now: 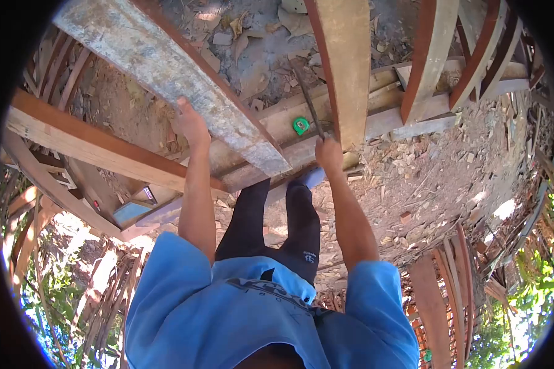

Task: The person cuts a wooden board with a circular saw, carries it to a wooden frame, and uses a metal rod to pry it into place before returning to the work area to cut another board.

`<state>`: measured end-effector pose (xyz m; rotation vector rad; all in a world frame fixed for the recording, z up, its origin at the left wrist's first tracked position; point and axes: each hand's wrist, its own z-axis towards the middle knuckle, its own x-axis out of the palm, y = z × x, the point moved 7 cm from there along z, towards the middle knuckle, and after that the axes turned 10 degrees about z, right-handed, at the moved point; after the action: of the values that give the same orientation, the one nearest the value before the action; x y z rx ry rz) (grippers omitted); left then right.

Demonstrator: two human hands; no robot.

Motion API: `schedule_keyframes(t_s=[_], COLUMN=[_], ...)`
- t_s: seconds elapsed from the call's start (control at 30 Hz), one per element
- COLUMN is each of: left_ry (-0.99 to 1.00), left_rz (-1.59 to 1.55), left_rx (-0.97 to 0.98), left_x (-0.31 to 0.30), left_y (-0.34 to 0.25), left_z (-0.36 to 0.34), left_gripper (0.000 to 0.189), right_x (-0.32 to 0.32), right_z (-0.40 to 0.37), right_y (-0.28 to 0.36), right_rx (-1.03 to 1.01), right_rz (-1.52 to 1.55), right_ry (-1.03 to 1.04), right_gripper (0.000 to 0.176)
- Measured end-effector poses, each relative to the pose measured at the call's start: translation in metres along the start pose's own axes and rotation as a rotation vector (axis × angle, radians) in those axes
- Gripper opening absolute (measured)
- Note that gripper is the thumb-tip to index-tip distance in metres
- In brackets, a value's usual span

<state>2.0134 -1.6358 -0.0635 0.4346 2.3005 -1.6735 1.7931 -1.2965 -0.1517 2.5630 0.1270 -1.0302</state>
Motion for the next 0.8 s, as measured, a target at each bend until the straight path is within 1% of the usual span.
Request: schedule_keyframes(t_s=[0.07,0.13,0.27,0.37,0.4,0.47,0.5,0.53,0.57,0.6,0.63,0.67,0.7,0.73,0.77,0.8], left_ry=[-0.085,-0.064,-0.091,-0.109,-0.085,-0.046,-0.027,-0.02,0.06,0.12,-0.043,0.083,0.105,0.122,0.14,0.223], left_rz=[-0.015,-0.057,-0.098,0.338,0.345,0.333,0.329,0.304,0.34,0.572,0.293,0.497,0.396,0.295,0.259,0.161], left_rx=[0.002,0.011,0.018,0.127,0.093,0.031,0.01,0.011,0.02,0.091,0.147,0.117,0.067,0.016,-0.058,-0.029], left_x=[-0.003,-0.002,-0.005,-0.008,-0.012,-0.015,-0.015,-0.012,-0.016,-0.006,-0.007,0.004,0.001,-0.004,-0.008,-0.011], left_y=[0.002,-0.003,0.006,-0.029,-0.026,0.013,0.052,0.066,0.044,0.154,0.08,0.12,0.082,0.032,0.021,0.016], left_z=[-0.001,-0.007,-0.007,-0.021,-0.017,-0.005,-0.001,0.009,-0.006,0.024,-0.005,-0.002,-0.011,-0.022,-0.032,-0.041], left_gripper=[0.082,0.083,0.084,0.082,0.079,0.074,0.07,0.067,0.061,0.059,0.059,0.063,0.064,0.065,0.062,0.06], right_x=[0.002,0.016,0.028,0.028,0.019,-0.015,-0.02,-0.019,-0.009,-0.011,-0.041,-0.047,-0.074,-0.056,-0.042,-0.035], right_z=[0.039,0.068,0.087,0.091,0.082,0.039,0.023,0.011,-0.002,-0.014,-0.037,-0.045,-0.067,-0.055,-0.047,-0.049], right_y=[0.02,0.022,0.024,0.029,0.044,0.076,0.09,0.105,0.112,0.136,0.18,0.209,0.249,0.262,0.274,0.283], right_rx=[-0.01,-0.031,-0.001,0.007,-0.02,-0.09,-0.226,-0.387,-0.548,-0.637,-0.729,-0.69,-0.635,-0.701,-0.633,-0.64], right_rz=[-0.066,-0.11,-0.177,-0.14,-0.165,-0.225,-0.22,-0.113,0.106,0.36,0.528,0.547,0.681,0.741,0.777,0.735], right_ry=[0.034,0.054,0.086,0.056,0.033,-0.037,-0.145,-0.245,-0.352,-0.273,-0.157,-0.091,-0.074,-0.029,0.136,0.181], right_gripper=[0.037,0.033,0.029,0.033,0.033,0.034,0.049,0.064,0.068,0.067,0.068,0.07,0.061,0.06,0.056,0.056])
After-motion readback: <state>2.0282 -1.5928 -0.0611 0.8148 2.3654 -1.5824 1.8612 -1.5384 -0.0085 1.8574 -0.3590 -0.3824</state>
